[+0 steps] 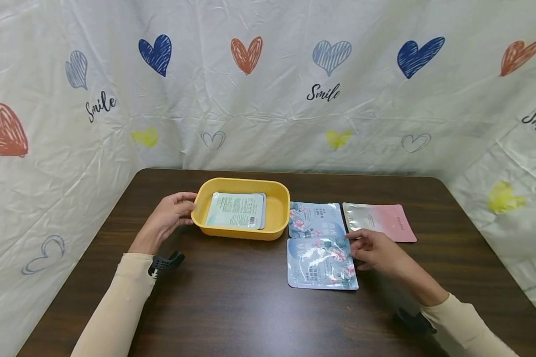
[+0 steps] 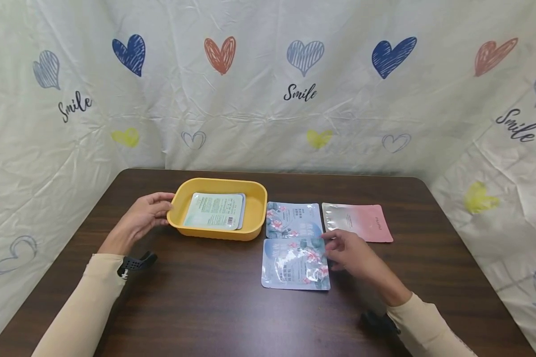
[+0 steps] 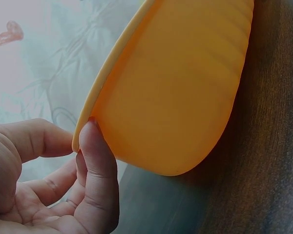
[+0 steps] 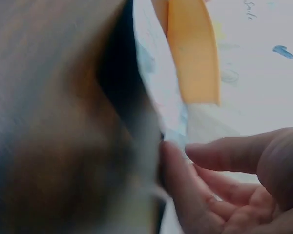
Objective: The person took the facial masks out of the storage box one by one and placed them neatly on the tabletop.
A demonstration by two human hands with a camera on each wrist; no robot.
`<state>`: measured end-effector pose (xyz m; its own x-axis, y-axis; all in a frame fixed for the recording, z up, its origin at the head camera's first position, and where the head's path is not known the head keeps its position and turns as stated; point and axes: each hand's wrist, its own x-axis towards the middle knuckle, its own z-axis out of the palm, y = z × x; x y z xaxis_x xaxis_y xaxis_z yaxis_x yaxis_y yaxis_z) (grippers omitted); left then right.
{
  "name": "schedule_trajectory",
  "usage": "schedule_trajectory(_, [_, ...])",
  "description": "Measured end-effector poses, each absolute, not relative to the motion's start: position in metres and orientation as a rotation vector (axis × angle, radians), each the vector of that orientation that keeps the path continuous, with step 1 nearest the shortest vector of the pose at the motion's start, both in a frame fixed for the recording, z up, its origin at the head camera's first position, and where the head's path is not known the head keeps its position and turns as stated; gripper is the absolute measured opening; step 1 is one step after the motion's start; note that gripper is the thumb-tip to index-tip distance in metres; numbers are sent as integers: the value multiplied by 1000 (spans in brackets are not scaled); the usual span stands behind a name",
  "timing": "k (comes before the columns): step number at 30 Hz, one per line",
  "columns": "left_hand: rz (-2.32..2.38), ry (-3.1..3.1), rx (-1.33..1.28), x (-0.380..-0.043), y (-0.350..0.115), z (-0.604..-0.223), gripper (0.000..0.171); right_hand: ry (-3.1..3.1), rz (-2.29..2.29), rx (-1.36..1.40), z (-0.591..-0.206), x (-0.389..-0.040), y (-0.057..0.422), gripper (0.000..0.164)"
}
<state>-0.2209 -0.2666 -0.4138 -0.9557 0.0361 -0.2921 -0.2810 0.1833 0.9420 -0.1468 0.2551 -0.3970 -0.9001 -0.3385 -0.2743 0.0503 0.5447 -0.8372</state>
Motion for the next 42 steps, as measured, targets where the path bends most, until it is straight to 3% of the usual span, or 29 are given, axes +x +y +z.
schedule_trajectory(7, [1850, 2214, -236, -220, -268, -413, 46, 2660, -1081, -349, -372, -158, 256, 33])
schedule_trajectory(21, [1857, 2209, -230, -219, -268, -414, 46, 2290, -1562, -295, -349, -185, 237, 54])
schedule_trajectory(42, [1865, 2195, -249, -221, -266, -414, 45, 2055, -1768, -378, -348, -222, 177, 49])
